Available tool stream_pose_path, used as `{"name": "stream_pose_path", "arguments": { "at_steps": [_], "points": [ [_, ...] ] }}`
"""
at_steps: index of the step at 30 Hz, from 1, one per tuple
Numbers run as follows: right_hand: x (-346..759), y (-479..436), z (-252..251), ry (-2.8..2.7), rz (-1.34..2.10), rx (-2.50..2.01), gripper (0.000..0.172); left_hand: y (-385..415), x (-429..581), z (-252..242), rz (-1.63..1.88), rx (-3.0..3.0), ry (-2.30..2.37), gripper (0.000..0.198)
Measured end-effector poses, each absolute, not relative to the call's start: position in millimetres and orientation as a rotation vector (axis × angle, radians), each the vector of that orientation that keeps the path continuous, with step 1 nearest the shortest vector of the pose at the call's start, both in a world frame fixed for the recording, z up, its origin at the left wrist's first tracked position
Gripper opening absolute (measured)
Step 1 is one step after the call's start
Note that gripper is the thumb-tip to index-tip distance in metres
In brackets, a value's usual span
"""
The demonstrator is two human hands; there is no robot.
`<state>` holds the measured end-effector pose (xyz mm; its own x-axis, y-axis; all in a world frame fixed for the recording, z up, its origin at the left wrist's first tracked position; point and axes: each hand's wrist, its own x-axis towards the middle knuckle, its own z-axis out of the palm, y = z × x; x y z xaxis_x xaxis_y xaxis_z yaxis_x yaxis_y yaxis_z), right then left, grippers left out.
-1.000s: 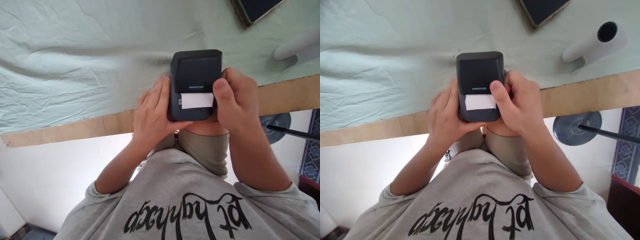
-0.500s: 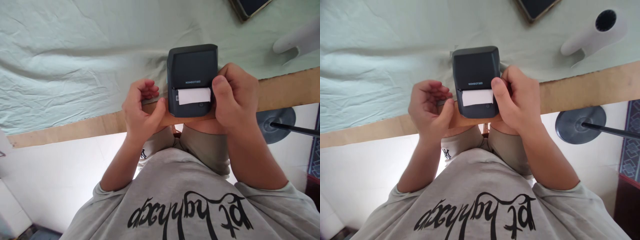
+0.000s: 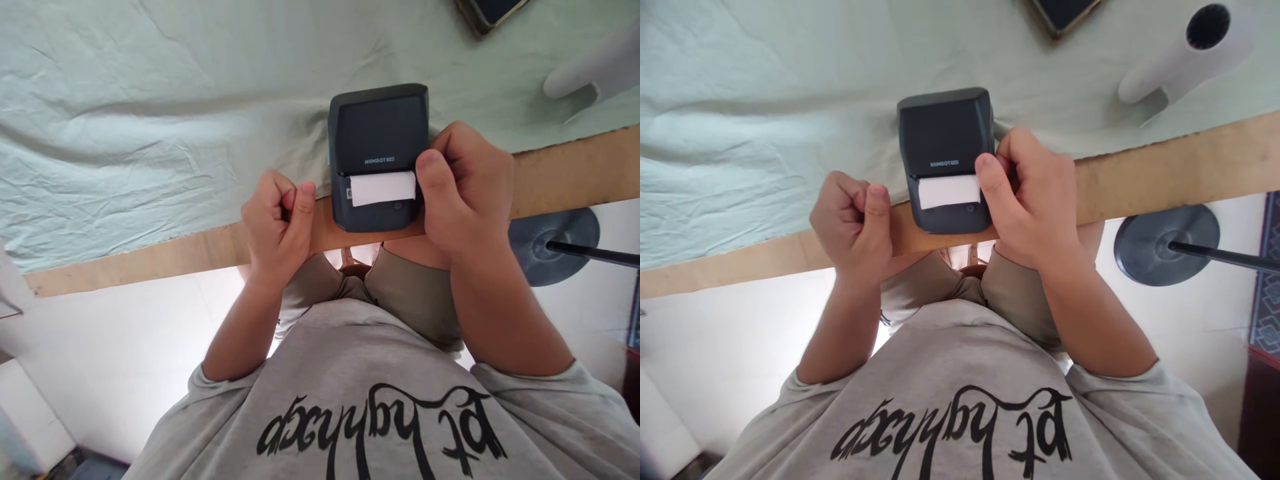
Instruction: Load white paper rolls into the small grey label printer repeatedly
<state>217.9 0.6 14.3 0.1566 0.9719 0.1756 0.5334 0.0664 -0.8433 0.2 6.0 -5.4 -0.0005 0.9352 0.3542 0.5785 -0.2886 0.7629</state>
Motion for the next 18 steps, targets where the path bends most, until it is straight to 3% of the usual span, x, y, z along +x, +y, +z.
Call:
{"name": "stream_pose_path", "arguments": {
  "at_steps": [5, 18],
  "points": [
    [221, 0, 12, -1.492, 0.693, -1.563, 0.043, 2, -2, 0, 1.056, 1.914, 1.382, 0.065],
    [235, 13, 33, -1.65, 0.728, -1.606, 0.04, 1, -4, 3, 0.856, 2.032, 1.386, 0.062]
  ]
}}
